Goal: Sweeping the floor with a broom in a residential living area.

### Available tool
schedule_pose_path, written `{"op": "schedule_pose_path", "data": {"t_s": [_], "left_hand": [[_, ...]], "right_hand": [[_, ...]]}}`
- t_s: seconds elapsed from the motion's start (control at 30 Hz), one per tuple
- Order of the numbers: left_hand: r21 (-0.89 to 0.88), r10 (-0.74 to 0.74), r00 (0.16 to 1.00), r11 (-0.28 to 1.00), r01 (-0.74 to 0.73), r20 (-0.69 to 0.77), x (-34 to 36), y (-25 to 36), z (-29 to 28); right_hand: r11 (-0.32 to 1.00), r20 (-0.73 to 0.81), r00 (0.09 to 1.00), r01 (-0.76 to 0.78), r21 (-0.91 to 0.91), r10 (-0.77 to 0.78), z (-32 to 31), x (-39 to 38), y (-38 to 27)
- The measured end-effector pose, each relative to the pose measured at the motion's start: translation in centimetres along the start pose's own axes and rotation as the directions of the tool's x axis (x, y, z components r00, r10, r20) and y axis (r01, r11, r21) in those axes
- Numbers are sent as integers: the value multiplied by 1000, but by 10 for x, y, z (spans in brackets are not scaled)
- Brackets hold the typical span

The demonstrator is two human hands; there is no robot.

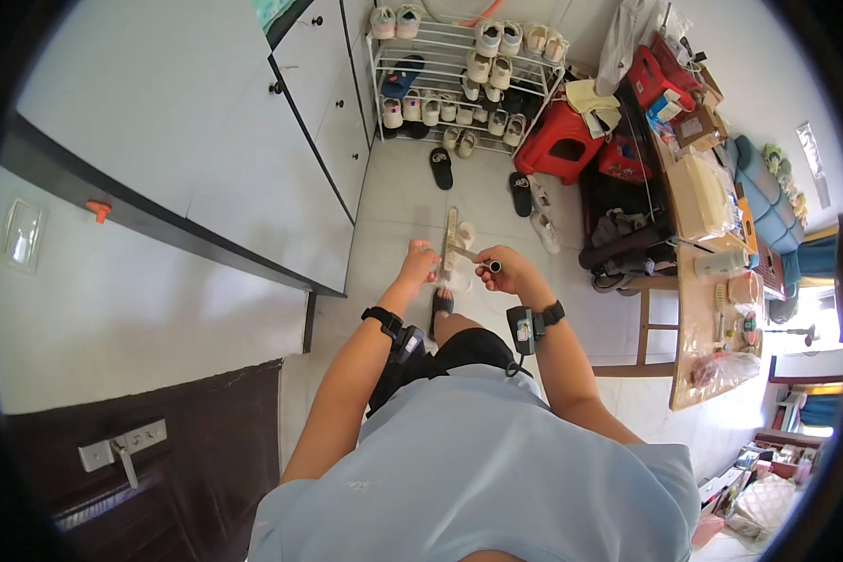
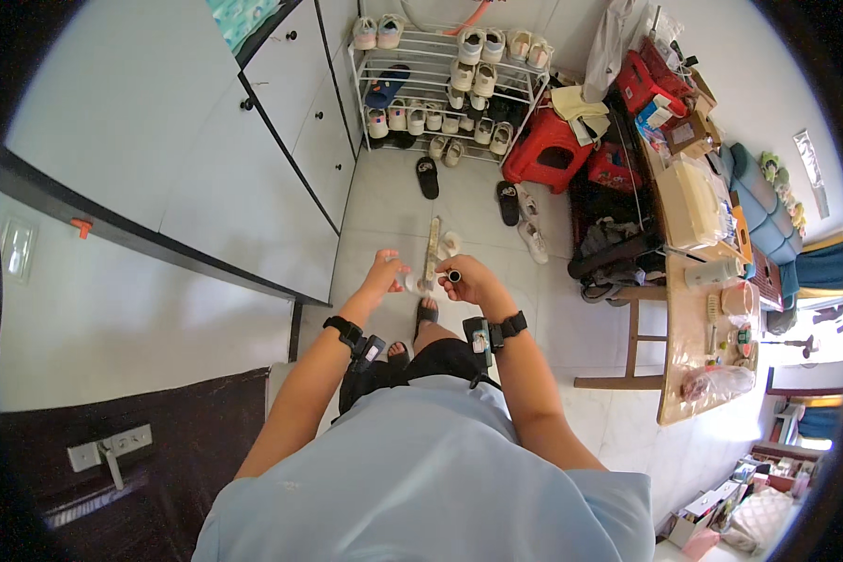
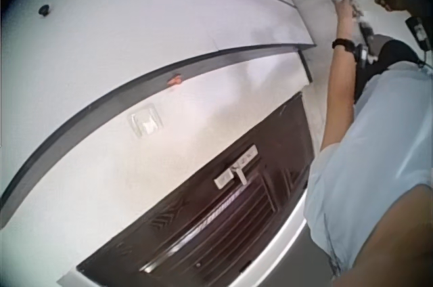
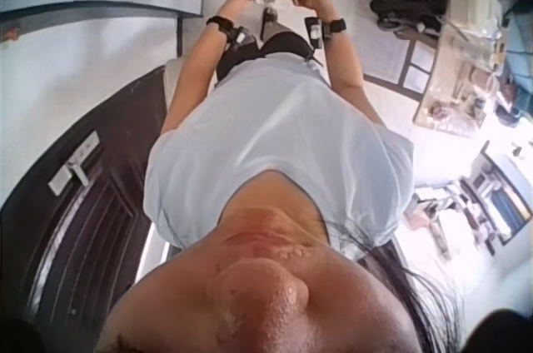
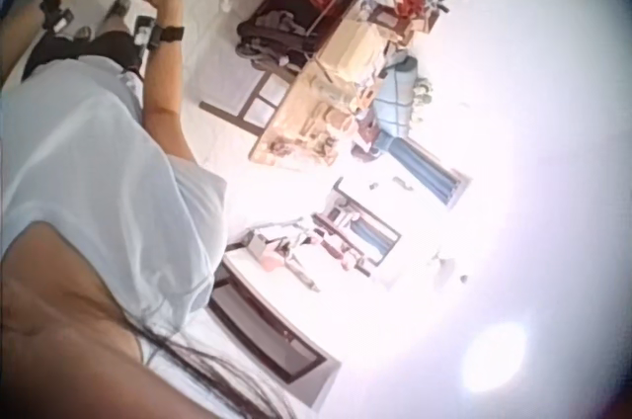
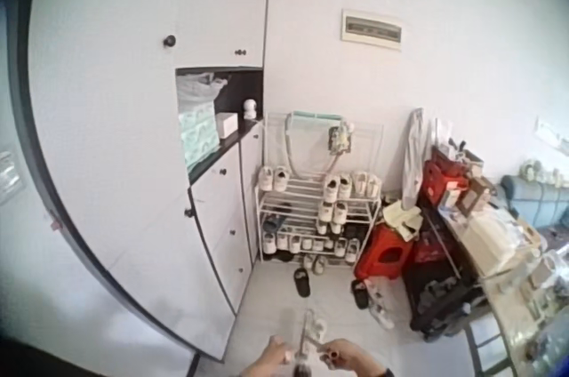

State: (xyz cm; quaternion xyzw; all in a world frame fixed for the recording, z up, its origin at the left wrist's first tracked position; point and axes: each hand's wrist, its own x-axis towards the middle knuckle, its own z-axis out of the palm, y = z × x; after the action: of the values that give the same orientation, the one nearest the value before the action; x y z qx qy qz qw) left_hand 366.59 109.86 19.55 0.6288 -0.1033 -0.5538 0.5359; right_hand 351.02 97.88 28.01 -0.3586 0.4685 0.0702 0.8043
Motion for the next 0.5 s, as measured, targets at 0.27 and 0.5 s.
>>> {"op": "schedule_pose_path", "data": {"t_s": [0.27, 0.5], "left_hand": [[39, 6, 1000, 999, -7, 8, 23, 12, -20], [90, -36, 999, 995, 34, 24, 67, 32, -6]], "right_hand": [[997, -92, 993, 68, -32, -70, 1, 25, -20], [977, -136, 983, 92, -195, -120, -14, 51, -51]]}}
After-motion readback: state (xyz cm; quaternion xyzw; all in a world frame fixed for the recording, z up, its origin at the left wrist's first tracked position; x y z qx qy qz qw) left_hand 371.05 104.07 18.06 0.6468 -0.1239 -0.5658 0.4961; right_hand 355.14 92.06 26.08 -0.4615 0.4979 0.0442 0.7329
